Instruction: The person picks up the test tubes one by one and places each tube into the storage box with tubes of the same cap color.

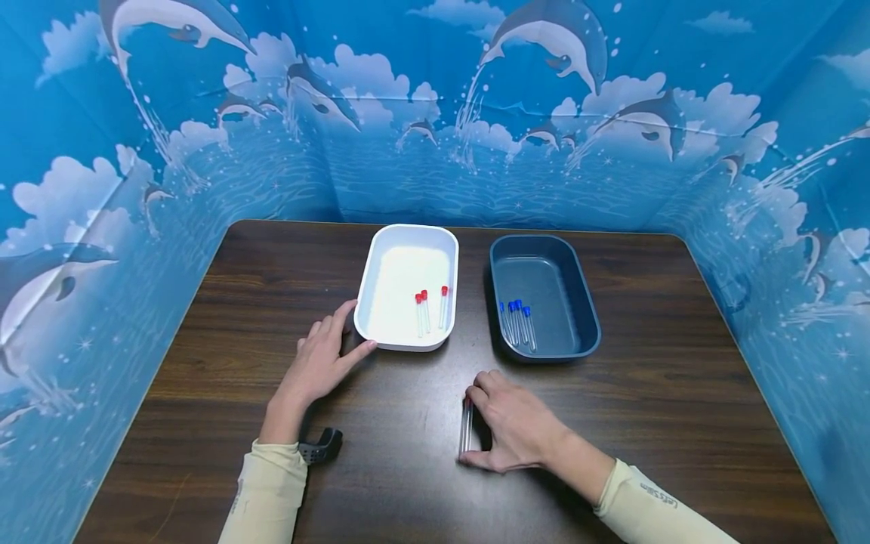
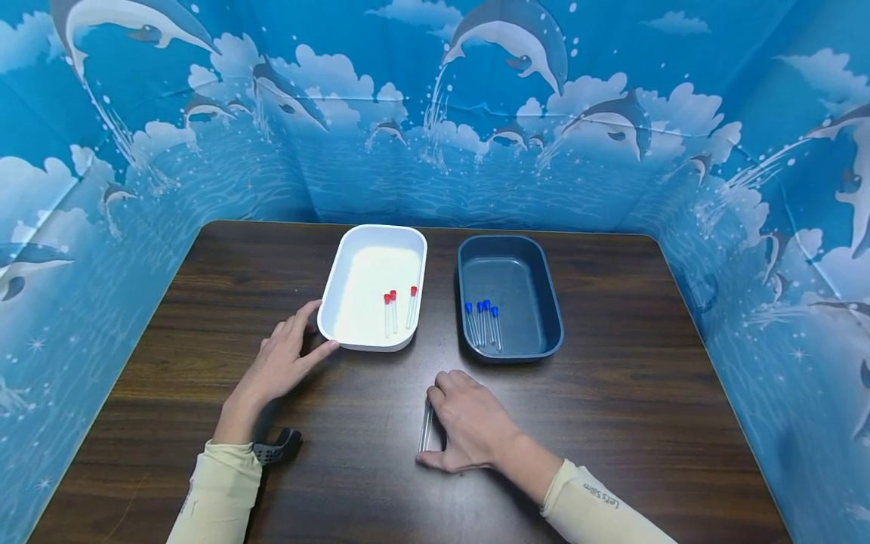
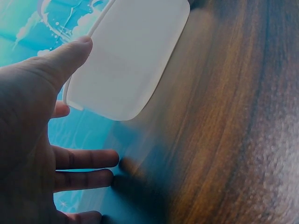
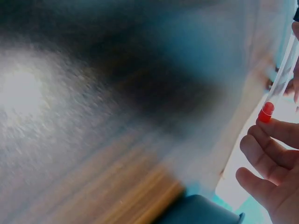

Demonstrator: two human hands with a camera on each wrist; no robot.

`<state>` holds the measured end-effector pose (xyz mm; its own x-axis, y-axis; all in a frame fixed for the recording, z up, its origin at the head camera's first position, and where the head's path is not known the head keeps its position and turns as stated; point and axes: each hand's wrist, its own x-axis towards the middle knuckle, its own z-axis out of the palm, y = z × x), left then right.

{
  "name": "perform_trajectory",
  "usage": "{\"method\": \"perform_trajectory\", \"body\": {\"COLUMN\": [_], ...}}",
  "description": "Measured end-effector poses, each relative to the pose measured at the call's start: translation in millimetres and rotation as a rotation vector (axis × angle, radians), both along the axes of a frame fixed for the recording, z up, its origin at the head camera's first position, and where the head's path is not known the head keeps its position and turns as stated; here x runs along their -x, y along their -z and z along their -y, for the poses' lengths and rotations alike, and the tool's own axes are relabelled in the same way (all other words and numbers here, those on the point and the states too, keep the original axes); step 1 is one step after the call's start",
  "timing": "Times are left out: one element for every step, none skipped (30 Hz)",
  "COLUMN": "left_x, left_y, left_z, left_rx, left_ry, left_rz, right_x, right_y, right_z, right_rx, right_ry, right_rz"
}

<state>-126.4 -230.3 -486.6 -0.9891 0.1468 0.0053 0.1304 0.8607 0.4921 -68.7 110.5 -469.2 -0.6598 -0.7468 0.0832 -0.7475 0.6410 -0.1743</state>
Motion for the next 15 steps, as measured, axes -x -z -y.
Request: {"method": "perform_trajectory", "body": {"left_x": [0.0,0.0,0.0,0.0,0.1,0.2,0.1,0.0,-0.1,-0.3,-0.4,-0.4,-0.4,-0.3,0.0], "left_y": [0.3,0.4,0.5,0.5,0.5,0.6,0.6,0.4,0.3,0.0,-0.2,-0.1,-0.3,-0.4,-0.1], "left_z": [0.0,-0.1,-0.2,-0.2,-0.3,-0.3,-0.1,-0.2,-0.1,0.0,-0.1,0.0,-0.1,-0.1,0.1], "left_rx": [0.000,0.000,0.002,0.001,0.001,0.002,0.002,0.003,0.002,0.001,0.000,-0.001,-0.002,-0.003,-0.003], "left_ry": [-0.003,-0.003,-0.005,-0.005,-0.005,-0.004,-0.004,-0.002,-0.001,-0.001,-0.001,0.000,0.000,0.000,0.000], "left_rz": [-0.001,0.000,0.000,0.000,-0.001,0.000,0.000,0.001,0.002,0.003,0.003,0.003,0.002,0.003,0.003], "right_x": [0.8,1.9,3.0,4.4,6.0,7.7,9.5,11.5,13.3,15.3,17.2,19.1,21.0,23.2,25.5], "right_y": [-2.0,-4.1,-6.5,-9.0,-11.6,-14.3,-16.9,-19.5,-22.4,-25.0,-27.5,-30.0,-32.5,-34.7,-36.8], "right_z": [-1,-1,-2,-2,-2,-3,-3,-2,-2,-2,-1,-1,0,0,1], "right_rx": [-0.001,-0.001,0.001,0.004,0.007,0.011,0.017,0.021,0.027,0.027,0.032,0.032,0.033,0.038,0.041], "right_ry": [0.003,0.006,0.008,0.011,0.014,0.018,0.023,0.026,0.028,0.032,0.036,0.038,0.042,0.042,0.042], "right_rz": [0.003,0.006,0.002,-0.003,-0.009,-0.018,-0.024,-0.030,-0.033,-0.038,-0.040,-0.046,-0.048,-0.053,-0.059]}}
